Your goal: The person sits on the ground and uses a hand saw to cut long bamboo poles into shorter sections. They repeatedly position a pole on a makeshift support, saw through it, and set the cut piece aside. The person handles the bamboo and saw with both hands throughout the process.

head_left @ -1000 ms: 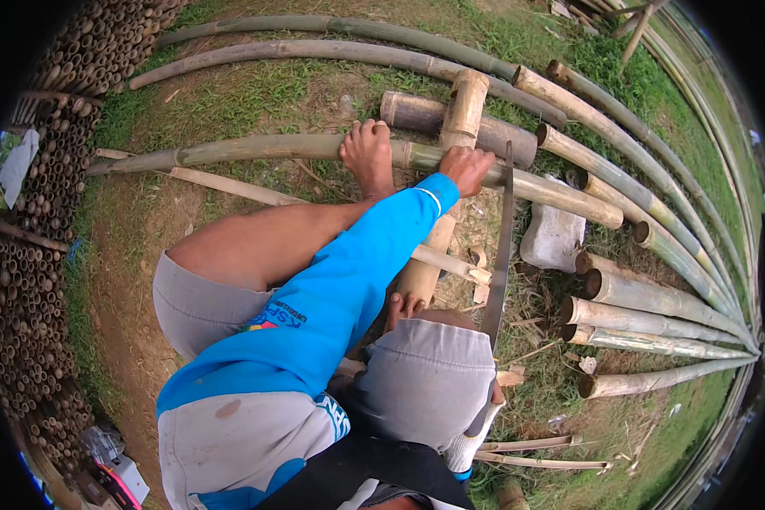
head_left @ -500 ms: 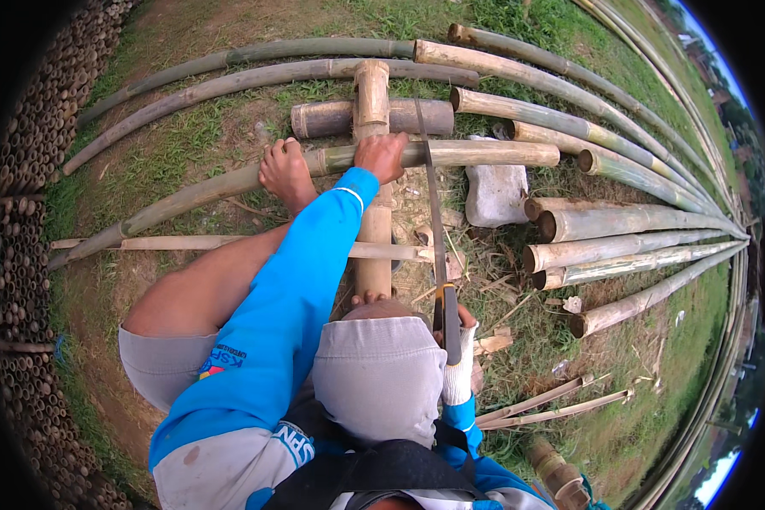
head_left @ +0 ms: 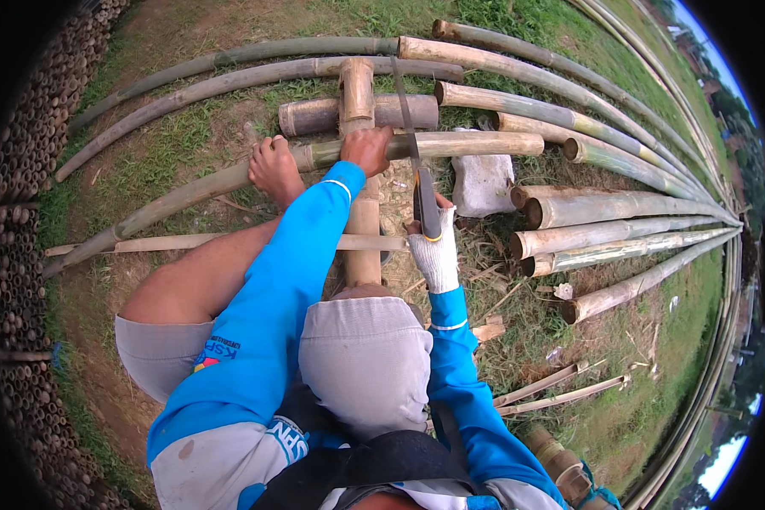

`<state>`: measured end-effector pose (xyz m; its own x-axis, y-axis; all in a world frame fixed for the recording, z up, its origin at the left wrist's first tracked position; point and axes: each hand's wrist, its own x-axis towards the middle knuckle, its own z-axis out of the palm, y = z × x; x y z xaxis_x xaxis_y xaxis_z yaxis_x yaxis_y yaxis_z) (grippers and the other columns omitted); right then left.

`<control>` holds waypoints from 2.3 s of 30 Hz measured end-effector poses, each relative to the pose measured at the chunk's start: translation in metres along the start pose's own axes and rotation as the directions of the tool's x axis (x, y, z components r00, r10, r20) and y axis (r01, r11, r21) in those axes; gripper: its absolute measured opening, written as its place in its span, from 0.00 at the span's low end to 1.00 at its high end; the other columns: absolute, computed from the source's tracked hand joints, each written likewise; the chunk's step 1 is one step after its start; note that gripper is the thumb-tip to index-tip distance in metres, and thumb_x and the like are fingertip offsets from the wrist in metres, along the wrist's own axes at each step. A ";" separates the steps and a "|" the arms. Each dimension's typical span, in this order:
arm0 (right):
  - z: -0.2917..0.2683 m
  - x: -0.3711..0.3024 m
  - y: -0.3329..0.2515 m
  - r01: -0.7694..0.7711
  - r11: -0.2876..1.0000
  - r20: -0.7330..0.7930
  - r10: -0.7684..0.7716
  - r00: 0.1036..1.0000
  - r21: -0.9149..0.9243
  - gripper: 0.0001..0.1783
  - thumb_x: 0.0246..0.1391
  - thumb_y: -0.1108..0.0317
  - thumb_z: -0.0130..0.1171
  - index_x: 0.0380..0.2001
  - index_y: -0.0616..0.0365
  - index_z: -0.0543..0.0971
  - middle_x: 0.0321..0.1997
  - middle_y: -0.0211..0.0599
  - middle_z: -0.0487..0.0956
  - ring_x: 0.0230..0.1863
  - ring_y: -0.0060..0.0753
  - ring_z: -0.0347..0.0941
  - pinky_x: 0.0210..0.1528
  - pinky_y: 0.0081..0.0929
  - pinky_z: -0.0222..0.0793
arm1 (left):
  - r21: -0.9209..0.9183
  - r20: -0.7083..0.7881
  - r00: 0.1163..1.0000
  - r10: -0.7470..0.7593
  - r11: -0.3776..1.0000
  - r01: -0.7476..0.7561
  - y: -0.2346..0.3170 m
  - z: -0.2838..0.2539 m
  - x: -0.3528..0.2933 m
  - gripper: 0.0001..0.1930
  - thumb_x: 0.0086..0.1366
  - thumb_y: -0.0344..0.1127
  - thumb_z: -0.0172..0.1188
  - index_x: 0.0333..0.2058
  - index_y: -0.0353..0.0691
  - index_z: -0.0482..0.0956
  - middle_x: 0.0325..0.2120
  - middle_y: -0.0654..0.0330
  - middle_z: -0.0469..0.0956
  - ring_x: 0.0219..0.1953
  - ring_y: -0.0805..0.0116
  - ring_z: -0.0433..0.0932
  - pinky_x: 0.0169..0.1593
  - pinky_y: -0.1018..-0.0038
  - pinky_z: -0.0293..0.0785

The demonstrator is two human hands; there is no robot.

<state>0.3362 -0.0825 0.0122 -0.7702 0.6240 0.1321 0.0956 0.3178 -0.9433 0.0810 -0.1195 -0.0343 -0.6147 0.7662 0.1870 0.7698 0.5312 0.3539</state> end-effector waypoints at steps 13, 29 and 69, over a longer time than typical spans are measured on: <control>-0.008 -0.052 0.018 0.098 0.981 -0.027 -0.104 0.994 -0.165 0.41 0.52 0.85 0.60 0.71 0.55 0.64 0.48 0.40 0.76 0.40 0.27 0.73 0.46 0.27 0.75 | -0.010 -0.019 0.999 -0.041 0.999 0.041 -0.007 -0.005 -0.008 0.24 0.50 0.33 0.76 0.47 0.42 0.80 0.42 0.48 0.86 0.48 0.38 0.84 0.51 0.43 0.79; -0.051 -0.151 -0.014 -0.125 0.986 0.068 0.133 0.989 -0.111 0.39 0.52 0.83 0.56 0.69 0.59 0.65 0.60 0.45 0.72 0.46 0.31 0.74 0.52 0.27 0.73 | 0.009 -0.006 0.999 -0.033 0.999 0.033 -0.013 -0.005 -0.013 0.24 0.49 0.34 0.77 0.44 0.41 0.79 0.42 0.49 0.86 0.48 0.39 0.84 0.50 0.44 0.79; -0.008 -0.030 -0.033 -0.124 0.992 -0.022 0.123 0.992 -0.023 0.42 0.58 0.64 0.65 0.76 0.50 0.65 0.59 0.54 0.73 0.61 0.59 0.74 0.63 0.46 0.73 | 0.104 0.044 0.999 0.002 0.995 -0.007 0.006 0.006 -0.004 0.34 0.49 0.48 0.80 0.54 0.43 0.83 0.45 0.43 0.87 0.50 0.37 0.85 0.53 0.46 0.81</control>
<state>0.3608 -0.1061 0.0415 -0.7388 0.6736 0.0212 0.2049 0.2545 -0.9451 0.0896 -0.1174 -0.0380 -0.6047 0.7827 0.1474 0.7878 0.5606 0.2552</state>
